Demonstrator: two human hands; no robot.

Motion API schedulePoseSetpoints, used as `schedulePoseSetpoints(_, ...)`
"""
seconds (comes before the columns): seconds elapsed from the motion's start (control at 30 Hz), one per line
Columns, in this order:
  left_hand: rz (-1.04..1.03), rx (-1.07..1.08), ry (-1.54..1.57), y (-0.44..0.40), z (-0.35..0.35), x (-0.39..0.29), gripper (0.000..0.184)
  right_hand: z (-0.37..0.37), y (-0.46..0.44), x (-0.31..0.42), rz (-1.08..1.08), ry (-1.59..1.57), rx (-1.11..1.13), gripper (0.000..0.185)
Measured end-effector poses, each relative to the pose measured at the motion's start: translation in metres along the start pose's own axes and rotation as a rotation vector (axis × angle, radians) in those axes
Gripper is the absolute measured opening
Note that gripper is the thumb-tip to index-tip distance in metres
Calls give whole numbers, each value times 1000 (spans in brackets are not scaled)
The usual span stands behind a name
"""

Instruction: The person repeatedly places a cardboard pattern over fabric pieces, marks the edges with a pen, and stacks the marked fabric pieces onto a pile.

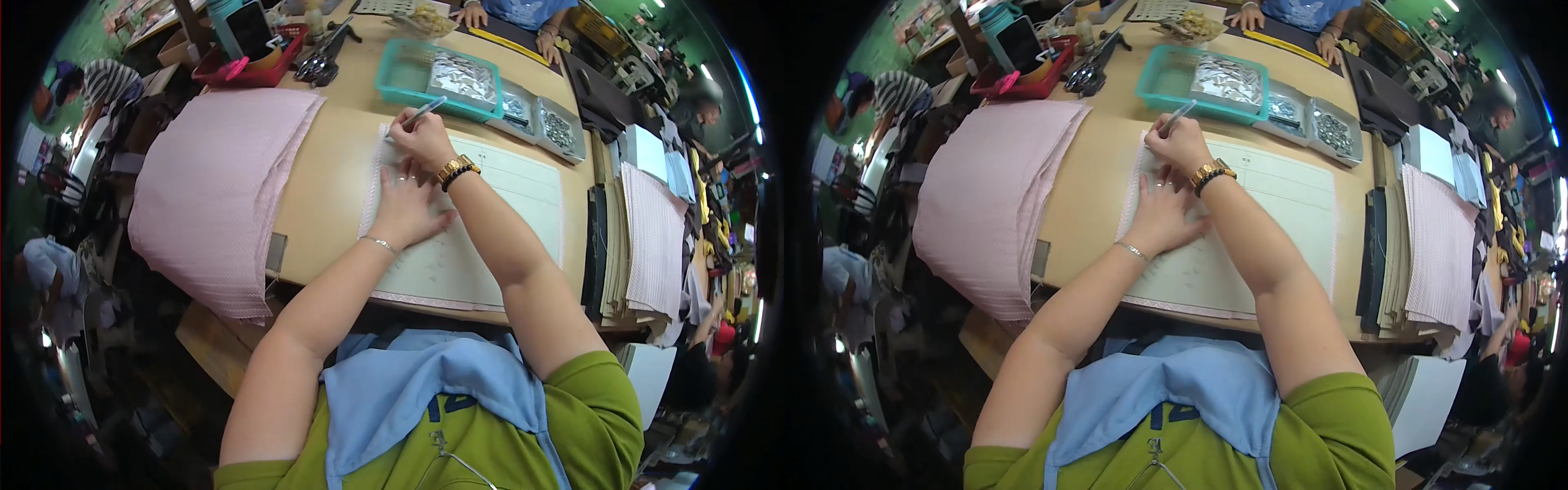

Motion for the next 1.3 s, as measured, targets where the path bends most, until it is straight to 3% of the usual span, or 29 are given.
schedulePoseSetpoints(0.17, 20, -6, -30, -1, 0, -2, 89, 64, 39, -35, -42, -476, -163, 17)
schedulePoseSetpoints(0.3, 44, 77, -64, -6, 8, -8, 80, 180, 113, -103, -48, -369, -390, 18)
schedulePoseSetpoints(0.4, 0, 2, -117, -28, 7, -25, 77, 254, 170, -139, -103, -395, -603, 18)
schedulePoseSetpoints(0.47, -120, 21, -93, -45, 7, -63, 76, 280, 189, -165, -164, -296, -659, 14)
schedulePoseSetpoints(0.7, -474, 174, -138, -112, -28, -189, 79, 289, 188, -195, -162, -136, -695, 13)
schedulePoseSetpoints(0.9, -348, 354, -180, -134, -44, -204, 92, 283, 188, -176, -175, 30, -622, 17)
schedulePoseSetpoints(1.3, -327, 358, -151, -136, -48, -202, 94, 279, 187, -182, -182, -20, -582, 19)
Point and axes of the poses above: each hand's wrist, its own y-axis away from the middle knuckle, its own z-axis out of the back of the hand, x = y × z, the point moved 8 cm from there along -y, towards the middle knuckle, and after that the axes turned 5 degrees about x, right-handed, at the moved point
